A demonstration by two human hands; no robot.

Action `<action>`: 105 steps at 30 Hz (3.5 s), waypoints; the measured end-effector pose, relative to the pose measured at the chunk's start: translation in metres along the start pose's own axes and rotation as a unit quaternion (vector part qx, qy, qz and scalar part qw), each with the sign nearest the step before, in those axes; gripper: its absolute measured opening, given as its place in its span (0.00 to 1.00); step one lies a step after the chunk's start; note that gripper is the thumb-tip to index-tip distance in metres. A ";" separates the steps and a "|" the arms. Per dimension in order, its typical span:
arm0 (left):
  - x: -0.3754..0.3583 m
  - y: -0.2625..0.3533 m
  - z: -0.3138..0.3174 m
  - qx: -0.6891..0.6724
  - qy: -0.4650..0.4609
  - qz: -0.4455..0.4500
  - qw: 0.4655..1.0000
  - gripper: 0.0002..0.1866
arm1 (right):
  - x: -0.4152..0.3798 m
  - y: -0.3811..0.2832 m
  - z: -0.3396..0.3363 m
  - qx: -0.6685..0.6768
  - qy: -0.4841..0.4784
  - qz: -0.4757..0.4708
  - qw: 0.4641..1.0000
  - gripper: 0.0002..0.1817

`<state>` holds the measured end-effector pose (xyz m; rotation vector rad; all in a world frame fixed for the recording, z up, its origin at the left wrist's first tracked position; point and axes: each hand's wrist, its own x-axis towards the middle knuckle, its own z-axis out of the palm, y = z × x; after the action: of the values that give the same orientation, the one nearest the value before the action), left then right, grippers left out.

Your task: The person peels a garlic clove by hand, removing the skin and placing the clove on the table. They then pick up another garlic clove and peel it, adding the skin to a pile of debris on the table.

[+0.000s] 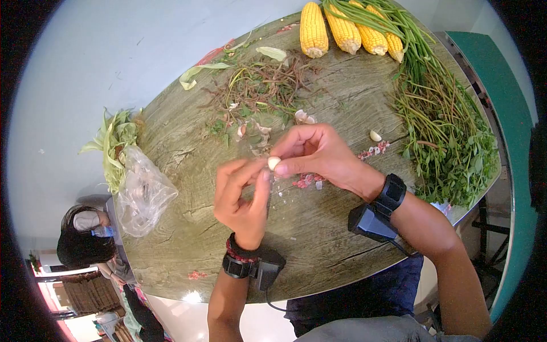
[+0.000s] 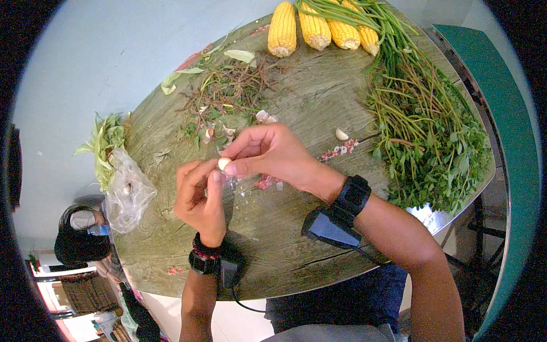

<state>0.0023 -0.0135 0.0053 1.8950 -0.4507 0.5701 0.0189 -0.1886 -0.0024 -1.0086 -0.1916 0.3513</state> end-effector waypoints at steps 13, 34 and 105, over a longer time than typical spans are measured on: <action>-0.001 -0.006 0.001 0.015 0.019 0.003 1.000 0.08 | 0.002 0.003 0.002 -0.067 0.000 0.015 0.998 0.10; 0.000 -0.005 0.001 -0.003 0.027 -0.058 0.998 0.03 | 0.002 0.003 -0.001 -0.001 -0.029 0.041 0.999 0.11; -0.002 0.000 0.002 -0.067 0.004 -0.043 0.997 0.06 | 0.002 0.003 -0.001 0.016 -0.008 0.048 0.999 0.11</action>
<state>0.0011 -0.0149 0.0035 1.7742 -0.3917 0.4789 0.0208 -0.1874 -0.0055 -0.9865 -0.1514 0.4492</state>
